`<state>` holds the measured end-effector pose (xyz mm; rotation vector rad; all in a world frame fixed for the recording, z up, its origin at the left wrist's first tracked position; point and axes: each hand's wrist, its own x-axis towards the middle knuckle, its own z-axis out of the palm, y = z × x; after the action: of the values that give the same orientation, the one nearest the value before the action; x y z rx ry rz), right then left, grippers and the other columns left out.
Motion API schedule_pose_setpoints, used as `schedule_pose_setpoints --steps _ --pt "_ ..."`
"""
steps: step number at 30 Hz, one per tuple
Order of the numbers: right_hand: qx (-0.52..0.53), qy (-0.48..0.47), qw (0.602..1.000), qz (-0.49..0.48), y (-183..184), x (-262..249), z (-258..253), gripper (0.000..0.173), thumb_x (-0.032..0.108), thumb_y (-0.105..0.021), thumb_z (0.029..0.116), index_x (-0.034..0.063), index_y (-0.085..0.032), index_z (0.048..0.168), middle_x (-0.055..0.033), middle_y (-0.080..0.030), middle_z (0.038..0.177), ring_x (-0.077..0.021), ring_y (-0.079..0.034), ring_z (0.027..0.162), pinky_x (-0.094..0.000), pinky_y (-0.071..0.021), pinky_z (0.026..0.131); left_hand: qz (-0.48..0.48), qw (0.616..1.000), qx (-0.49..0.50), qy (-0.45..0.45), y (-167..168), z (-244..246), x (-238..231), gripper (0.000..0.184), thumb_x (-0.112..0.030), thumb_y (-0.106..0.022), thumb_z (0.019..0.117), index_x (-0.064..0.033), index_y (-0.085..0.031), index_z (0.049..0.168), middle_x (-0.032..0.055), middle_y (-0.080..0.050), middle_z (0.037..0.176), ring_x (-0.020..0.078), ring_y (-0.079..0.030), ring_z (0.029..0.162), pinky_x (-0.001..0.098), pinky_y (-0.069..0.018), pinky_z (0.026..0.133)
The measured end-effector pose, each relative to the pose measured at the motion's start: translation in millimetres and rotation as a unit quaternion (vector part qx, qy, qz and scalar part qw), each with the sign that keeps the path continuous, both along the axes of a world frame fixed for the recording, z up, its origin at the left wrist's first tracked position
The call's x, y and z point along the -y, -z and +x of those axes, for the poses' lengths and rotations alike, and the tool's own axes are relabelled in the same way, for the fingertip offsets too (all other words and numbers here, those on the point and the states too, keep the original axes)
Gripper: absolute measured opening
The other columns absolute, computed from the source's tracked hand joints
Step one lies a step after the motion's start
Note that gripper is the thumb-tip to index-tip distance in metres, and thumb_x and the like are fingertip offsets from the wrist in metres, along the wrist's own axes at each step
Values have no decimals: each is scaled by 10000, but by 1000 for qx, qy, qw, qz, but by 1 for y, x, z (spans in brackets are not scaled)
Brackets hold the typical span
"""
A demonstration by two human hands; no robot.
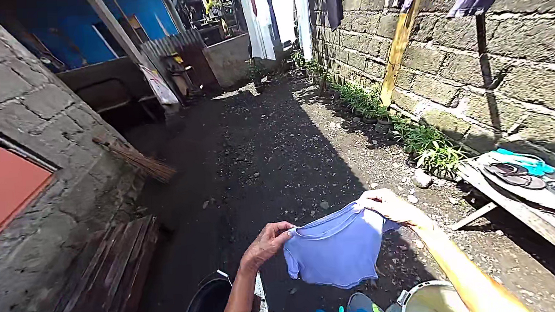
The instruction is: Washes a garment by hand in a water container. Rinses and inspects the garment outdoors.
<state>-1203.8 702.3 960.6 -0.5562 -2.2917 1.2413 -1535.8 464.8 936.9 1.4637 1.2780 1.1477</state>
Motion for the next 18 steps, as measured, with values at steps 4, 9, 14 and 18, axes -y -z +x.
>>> schedule_pose_setpoints --steps 4,9,14,18 --pt "-92 161 954 235 -72 -16 -9 275 247 -577 1015 61 -771 953 -23 -724 901 -13 -651 841 -220 -536 802 196 953 -201 -114 -68 -7 -59 201 -127 -580 1005 -24 -744 1060 38 -706 972 58 -658 899 238 -552 843" --pt "-244 293 814 438 -109 -27 -30 388 280 -479 1098 -34 -643 940 -180 -691 907 -179 -677 884 -291 -536 813 434 821 -277 -249 -118 28 -126 157 -38 -622 951 -45 -776 977 87 -743 1006 176 -673 1006 310 -536 948" --pt "88 209 963 147 83 -124 -50 282 242 -602 998 12 -739 1088 -173 -742 1017 -312 -717 985 -557 -555 904 32 925 -361 -116 82 -12 -215 142 -55 -656 910 41 -704 1002 208 -698 1002 350 -687 998 510 -549 934" --pt "125 222 966 -48 106 -193 -49 250 247 -618 1009 50 -732 1112 -122 -742 1062 -235 -703 1024 -484 -542 980 -131 958 -232 -111 107 -42 -279 207 -168 -718 927 0 -708 1046 132 -692 896 245 -669 841 464 -552 834"
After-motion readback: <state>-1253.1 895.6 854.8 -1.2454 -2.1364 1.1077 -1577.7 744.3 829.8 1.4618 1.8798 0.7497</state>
